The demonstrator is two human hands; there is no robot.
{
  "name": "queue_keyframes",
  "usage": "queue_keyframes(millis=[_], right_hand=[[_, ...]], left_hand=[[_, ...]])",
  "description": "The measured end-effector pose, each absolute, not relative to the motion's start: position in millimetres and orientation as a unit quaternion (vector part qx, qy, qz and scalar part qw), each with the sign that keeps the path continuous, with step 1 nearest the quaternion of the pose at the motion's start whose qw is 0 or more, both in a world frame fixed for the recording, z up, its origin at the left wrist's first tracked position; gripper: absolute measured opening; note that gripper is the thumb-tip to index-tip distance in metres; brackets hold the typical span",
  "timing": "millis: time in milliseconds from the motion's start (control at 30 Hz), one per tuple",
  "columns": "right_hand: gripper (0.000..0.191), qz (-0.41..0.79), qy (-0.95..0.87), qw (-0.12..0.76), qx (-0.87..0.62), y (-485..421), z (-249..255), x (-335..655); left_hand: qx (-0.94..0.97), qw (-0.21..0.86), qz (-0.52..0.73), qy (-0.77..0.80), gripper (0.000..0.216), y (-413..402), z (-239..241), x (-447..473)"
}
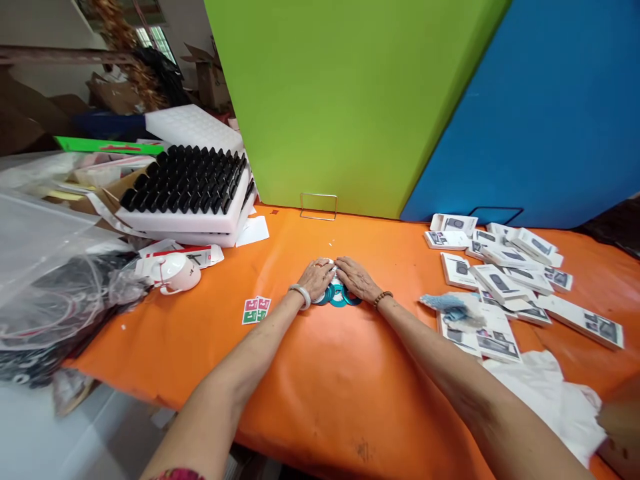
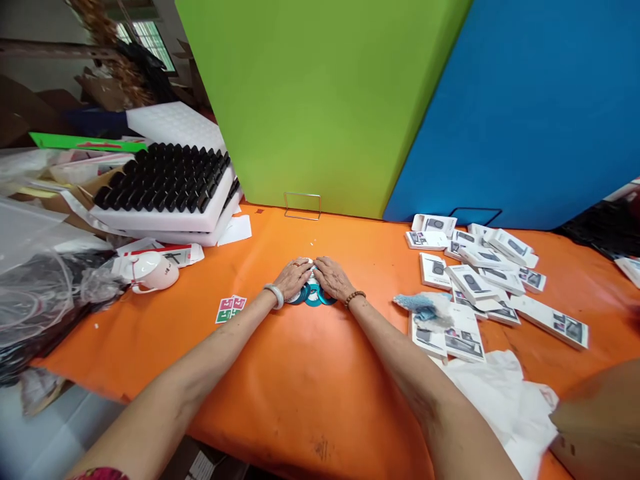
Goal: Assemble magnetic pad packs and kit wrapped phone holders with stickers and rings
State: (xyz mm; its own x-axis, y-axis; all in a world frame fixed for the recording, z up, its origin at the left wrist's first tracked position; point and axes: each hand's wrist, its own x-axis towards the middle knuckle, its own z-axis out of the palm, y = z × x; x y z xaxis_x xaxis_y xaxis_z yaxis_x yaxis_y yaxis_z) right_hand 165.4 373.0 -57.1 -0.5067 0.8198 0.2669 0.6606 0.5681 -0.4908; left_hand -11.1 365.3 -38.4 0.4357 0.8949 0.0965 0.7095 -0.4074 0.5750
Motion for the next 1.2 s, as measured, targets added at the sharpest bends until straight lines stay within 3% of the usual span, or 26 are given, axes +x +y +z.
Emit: queue_keyframes(millis=[533,733,833,1000,1200], right_hand=[[0.036,0.185,-0.831,0.242,-0.465,245.6,-51.5,198.8],[0.037,0.196,-0.823,0.268,-0.461,229.4,-43.5,205.7],[0.039,0.208,-0.795,0.294,-0.488,227.1,-38.4,209.3],[0.041,0.162,-0.777,0.287,-0.537,186.2,-42.7,245.4],[0.046,0.053,-0.827,0.227,-0.512,96.9,-66.9,317.3]], left_hand=[[0.837,0.265,0.202,0.435,0.023,266.1,-32.6,39.5],[0.846,0.286,0.178,0.413,0.016,259.1,-26.7,43.8],[0.831,0.291,0.182,0.438,0.023,266.6,-16.4,41.7],[0.796,0.253,0.217,0.505,0.035,267.1,9.5,18.2],[0.765,0.185,0.2,0.583,0.034,203.3,7.3,-56.0]])
